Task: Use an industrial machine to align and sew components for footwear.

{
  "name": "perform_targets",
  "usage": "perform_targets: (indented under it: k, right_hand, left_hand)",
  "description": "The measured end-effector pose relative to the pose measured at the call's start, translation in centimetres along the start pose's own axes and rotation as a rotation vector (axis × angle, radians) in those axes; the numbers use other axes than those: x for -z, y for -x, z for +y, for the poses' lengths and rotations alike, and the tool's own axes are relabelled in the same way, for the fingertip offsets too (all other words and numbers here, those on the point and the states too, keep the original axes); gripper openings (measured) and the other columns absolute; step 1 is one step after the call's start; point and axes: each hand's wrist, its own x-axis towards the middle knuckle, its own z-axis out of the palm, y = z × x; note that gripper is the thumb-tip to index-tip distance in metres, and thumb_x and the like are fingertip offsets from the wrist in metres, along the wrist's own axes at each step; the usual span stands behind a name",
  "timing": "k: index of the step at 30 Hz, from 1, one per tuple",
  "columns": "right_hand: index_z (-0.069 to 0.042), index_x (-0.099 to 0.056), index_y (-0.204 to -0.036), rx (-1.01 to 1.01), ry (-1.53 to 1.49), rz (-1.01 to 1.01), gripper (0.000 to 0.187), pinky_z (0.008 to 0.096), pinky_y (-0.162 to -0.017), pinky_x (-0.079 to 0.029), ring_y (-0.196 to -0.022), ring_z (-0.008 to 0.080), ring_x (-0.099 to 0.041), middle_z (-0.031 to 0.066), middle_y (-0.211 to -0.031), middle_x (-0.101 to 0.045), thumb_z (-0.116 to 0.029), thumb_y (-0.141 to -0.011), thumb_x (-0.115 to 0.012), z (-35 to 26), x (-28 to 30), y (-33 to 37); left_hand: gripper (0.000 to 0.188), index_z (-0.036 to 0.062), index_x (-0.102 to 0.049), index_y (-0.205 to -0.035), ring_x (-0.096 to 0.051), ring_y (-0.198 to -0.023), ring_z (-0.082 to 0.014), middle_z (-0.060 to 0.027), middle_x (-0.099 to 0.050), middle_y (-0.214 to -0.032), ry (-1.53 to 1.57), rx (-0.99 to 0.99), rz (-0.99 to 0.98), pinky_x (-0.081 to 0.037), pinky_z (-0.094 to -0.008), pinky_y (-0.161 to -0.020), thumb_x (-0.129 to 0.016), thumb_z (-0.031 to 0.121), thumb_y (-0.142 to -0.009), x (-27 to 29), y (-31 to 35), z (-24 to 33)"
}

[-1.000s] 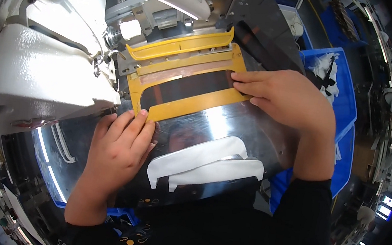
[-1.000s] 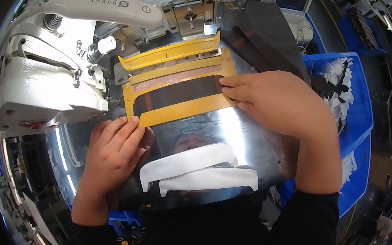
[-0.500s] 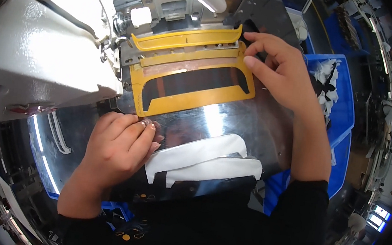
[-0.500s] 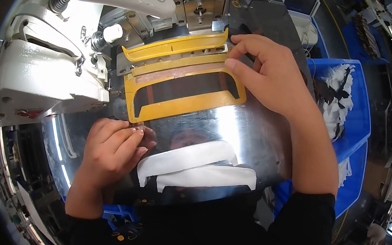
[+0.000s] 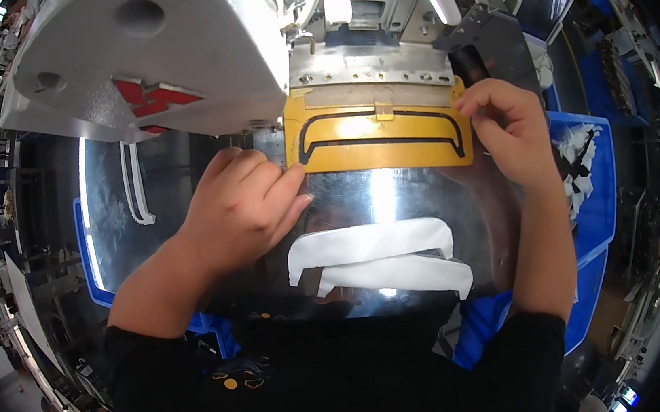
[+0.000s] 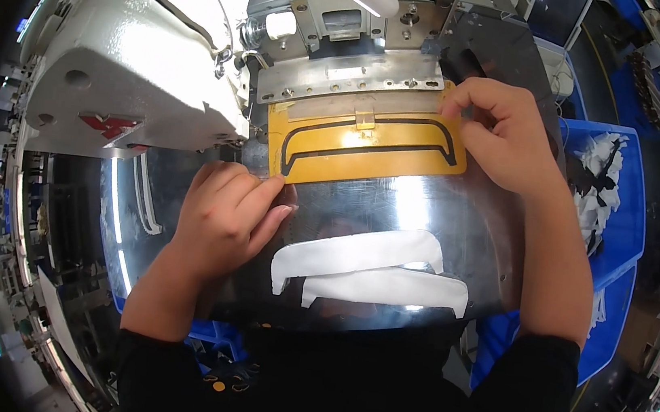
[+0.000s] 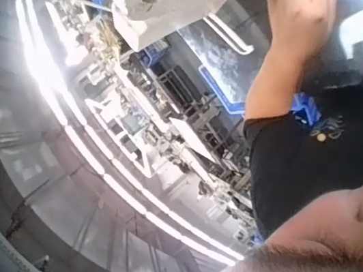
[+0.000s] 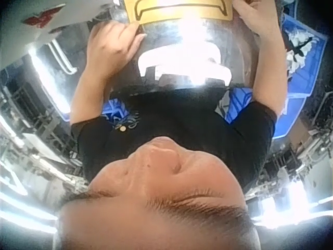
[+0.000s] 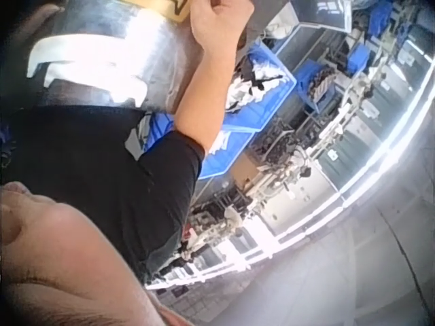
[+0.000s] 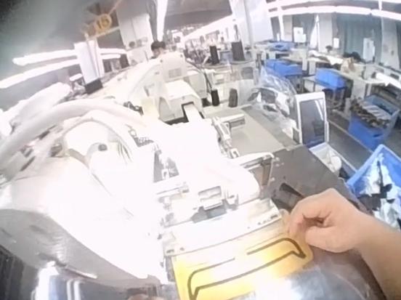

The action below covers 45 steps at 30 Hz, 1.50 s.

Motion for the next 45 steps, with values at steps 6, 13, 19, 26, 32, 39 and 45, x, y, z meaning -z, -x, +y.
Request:
perform_targets:
  k: [6, 13, 19, 26, 32, 39, 45]
  right_hand:
    - [0.002, -0.078, -0.104, 0.309, 0.361, -0.216, 0.029, 0.0367, -0.085, -0.06, -0.094, 0.0322, -0.076, 0.0171, -0.109, -0.079, 0.006, -0.082, -0.059, -1.1, -1.3, -0.6]
    - [-0.004, -0.082, -0.098, 0.287, 0.619, -0.265, 0.024, 0.0407, -0.086, -0.061, -0.094, 0.0319, -0.076, 0.0082, -0.112, -0.079, -0.004, -0.081, -0.066, -2.9, -2.3, 0.4]
    - [-0.007, -0.084, -0.098, 0.267, 0.717, -0.285, 0.024, 0.0402, -0.083, -0.061, -0.092, 0.0304, -0.076, 0.0055, -0.117, -0.079, -0.007, -0.083, -0.066, -3.4, -2.5, 0.7]
    - [-0.011, -0.086, -0.107, 0.312, 0.681, -0.312, 0.026, 0.0388, -0.08, -0.061, -0.089, 0.0283, -0.077, 0.003, -0.13, -0.079, -0.011, -0.087, -0.07, -3.6, -3.7, 1.0]
    - [-0.015, -0.083, -0.125, 0.326, 0.628, -0.405, 0.042, 0.0362, -0.074, -0.061, -0.083, 0.0254, -0.077, 0.0021, -0.141, -0.076, -0.011, -0.084, -0.075, -4.0, -5.8, 0.5]
    - [-0.013, -0.078, -0.134, 0.375, 0.686, -0.472, 0.051, 0.036, -0.074, -0.059, -0.084, 0.0237, -0.076, 0.0041, -0.152, -0.07, -0.012, -0.083, -0.078, -4.5, -5.9, 0.5]
    - [-0.013, -0.078, -0.135, 0.396, 0.678, -0.453, 0.05, 0.0369, -0.071, -0.058, -0.079, 0.0245, -0.074, 0.0026, -0.152, -0.069, -0.013, -0.085, -0.077, -4.2, -5.9, 0.6]
  left_hand:
    - [0.031, 0.0046, -0.078, -0.117, -0.066, -0.091, -0.0247, -0.0064, -0.066, -0.092, -0.019, -0.038, 0.044, -0.053, -0.0413, -0.09, -0.081, 0.026, -0.094, -0.6, 0.2, -0.6]
    - [0.039, 0.0032, -0.078, -0.12, -0.071, -0.102, -0.0295, -0.0101, -0.074, -0.109, 0.03, -0.028, -0.001, -0.055, -0.0433, -0.097, -0.087, 0.024, -0.088, -0.4, 0.4, -0.3]
    - [0.042, 0.0025, -0.078, -0.121, -0.071, -0.106, -0.0309, -0.012, -0.074, -0.116, 0.091, -0.009, 0.001, -0.055, -0.0443, -0.099, -0.088, 0.023, -0.087, -0.6, 0.5, 0.2]
    - [0.052, 0.0015, -0.075, -0.131, -0.067, -0.127, -0.0371, -0.0186, -0.071, -0.136, 0.084, -0.017, 0.005, -0.051, -0.0489, -0.113, -0.087, 0.031, -0.09, -0.5, 0.1, 0.6]
    - [0.068, 0.0004, -0.07, -0.142, -0.059, -0.14, -0.043, -0.025, -0.063, -0.15, 0.065, 0.081, -0.109, -0.045, -0.0543, -0.121, -0.084, 0.046, -0.093, -0.6, 0.4, 0.4]
    - [0.077, -0.0011, -0.067, -0.147, -0.056, -0.143, -0.0443, -0.0276, -0.061, -0.152, 0.07, 0.122, -0.167, -0.041, -0.0565, -0.124, -0.083, 0.051, -0.092, 0.1, 0.6, 0.9]
    - [0.08, -0.0006, -0.065, -0.149, -0.055, -0.144, -0.0452, -0.0284, -0.06, -0.153, 0.059, 0.118, -0.189, -0.04, -0.0584, -0.124, -0.083, 0.053, -0.092, 0.4, 0.4, 0.8]
